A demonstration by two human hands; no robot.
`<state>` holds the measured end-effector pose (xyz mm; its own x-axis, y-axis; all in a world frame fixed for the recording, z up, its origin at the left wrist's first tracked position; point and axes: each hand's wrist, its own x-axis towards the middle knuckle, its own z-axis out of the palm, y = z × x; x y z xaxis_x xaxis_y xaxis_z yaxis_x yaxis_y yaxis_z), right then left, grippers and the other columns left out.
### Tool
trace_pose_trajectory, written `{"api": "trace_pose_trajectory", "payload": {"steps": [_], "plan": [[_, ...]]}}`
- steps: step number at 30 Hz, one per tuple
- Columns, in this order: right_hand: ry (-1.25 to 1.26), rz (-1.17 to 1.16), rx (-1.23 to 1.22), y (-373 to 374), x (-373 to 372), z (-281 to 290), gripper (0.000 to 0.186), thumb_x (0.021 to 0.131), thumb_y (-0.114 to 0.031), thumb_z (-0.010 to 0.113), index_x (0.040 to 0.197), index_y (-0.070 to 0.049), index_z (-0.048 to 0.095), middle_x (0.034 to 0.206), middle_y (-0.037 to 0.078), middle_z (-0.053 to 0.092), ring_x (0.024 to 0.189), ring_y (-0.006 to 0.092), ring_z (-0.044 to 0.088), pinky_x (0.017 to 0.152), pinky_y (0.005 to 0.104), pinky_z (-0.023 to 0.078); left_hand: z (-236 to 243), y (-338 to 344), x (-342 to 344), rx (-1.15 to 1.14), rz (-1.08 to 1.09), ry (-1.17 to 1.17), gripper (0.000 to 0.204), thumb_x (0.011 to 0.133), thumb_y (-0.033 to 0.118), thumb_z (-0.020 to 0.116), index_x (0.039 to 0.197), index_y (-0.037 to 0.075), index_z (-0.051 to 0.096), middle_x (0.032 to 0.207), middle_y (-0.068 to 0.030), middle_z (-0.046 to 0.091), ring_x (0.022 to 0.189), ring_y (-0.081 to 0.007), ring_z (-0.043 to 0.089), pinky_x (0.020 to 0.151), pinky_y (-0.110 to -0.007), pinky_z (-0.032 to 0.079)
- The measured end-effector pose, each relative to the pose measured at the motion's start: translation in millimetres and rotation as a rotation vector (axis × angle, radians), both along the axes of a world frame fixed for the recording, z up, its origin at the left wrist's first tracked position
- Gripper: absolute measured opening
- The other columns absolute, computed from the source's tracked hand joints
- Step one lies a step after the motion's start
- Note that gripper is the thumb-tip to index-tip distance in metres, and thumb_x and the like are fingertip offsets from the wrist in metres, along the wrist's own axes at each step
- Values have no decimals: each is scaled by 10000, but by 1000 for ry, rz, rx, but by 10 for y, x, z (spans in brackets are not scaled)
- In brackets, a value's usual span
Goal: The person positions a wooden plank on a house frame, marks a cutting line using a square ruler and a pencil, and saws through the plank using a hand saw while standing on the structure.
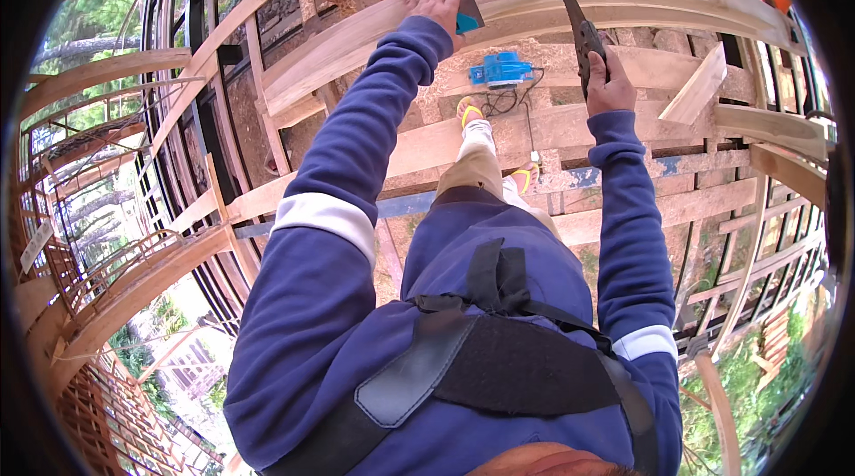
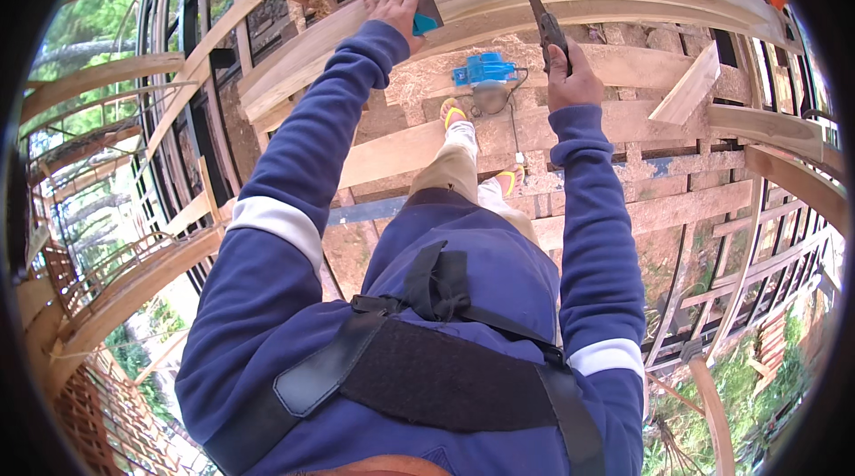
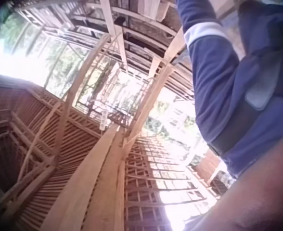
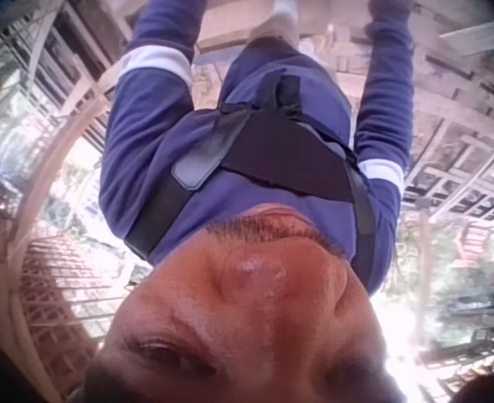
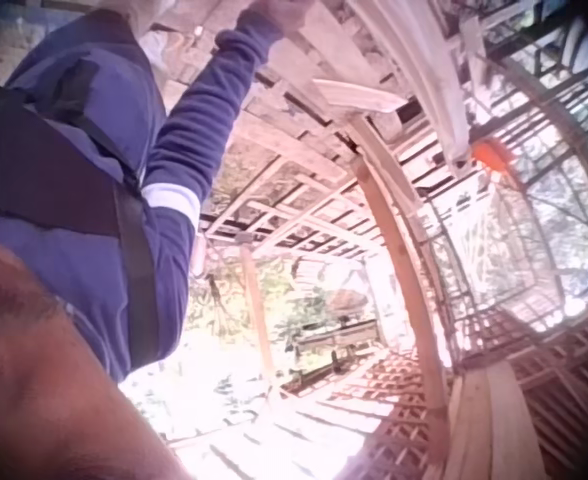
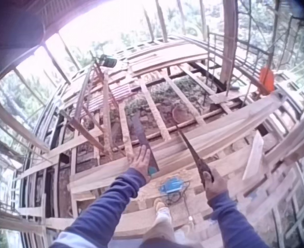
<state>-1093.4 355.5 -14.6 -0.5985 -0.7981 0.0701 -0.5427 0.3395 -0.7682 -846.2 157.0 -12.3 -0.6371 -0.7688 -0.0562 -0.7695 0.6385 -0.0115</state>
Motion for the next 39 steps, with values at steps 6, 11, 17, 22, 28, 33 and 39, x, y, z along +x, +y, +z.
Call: {"api": "trace_pose_trajectory", "payload": {"steps": [6, 11, 17, 22, 28, 33, 39], "plan": [[-40, 18, -25, 10, 25, 15, 383, 976, -447, 551, 1189, -145, 649, 884, 162, 702, 815, 356, 692, 694, 407, 534, 8, 8, -1, -1, 19, 25, 1012, 722, 310, 756, 1555, 176, 196, 1627, -81, 153, 1503, -254, 134, 1151, -675, 117], [-39, 17, -33, 15, 51, 34, 365, 973, -429, 568, 1185, -145, 653, 860, 150, 704, 789, 324, 698, 682, 387, 530, -4, 43, -52, -26, 55, -12, 981, 728, 287, 746, 1551, 224, 215, 1627, -33, 167, 1498, -224, 157, 1149, -680, 119], [-14, 27, 3, 13, -13, 38, 356, 975, -432, 560, 1189, -163, 651, 870, 149, 706, 798, 342, 693, 684, 399, 530, 16, 13, -45, -18, 34, 7, 966, 727, 263, 734, 1548, 227, 227, 1624, -28, 181, 1487, -233, 196, 1151, -674, 133], [-13, 24, -12, -6, -23, 49, 352, 976, -433, 556, 1192, -171, 651, 878, 149, 707, 803, 350, 691, 685, 405, 531, -29, -6, -14, -35, 28, 1, 981, 728, 277, 745, 1552, 212, 216, 1624, -43, 177, 1489, -241, 190, 1151, -663, 148], [-69, 26, -62, 14, -15, 35, 344, 973, -421, 571, 1190, -167, 655, 874, 149, 707, 789, 335, 696, 678, 390, 532, -53, 1, -5, -41, 3, 0, 983, 735, 308, 754, 1552, 191, 219, 1623, -72, 172, 1493, -245, 177, 1149, -665, 145], [-28, 29, -72, 8, -15, 7, 325, 977, -395, 577, 1188, -161, 656, 857, 141, 705, 756, 301, 697, 672, 374, 531, -74, -20, 14, -68, -13, -7, 983, 724, 289, 750, 1549, 184, 226, 1619, -78, 184, 1493, -245, 177, 1142, -676, 153], [-57, 34, -30, 14, -12, 15, 335, 974, -407, 578, 1185, -160, 659, 868, 141, 707, 772, 304, 696, 679, 373, 528, -33, -4, 1, -65, -19, -14, 982, 722, 276, 744, 1549, 176, 225, 1620, -76, 182, 1496, -245, 170, 1144, -677, 147]]}}
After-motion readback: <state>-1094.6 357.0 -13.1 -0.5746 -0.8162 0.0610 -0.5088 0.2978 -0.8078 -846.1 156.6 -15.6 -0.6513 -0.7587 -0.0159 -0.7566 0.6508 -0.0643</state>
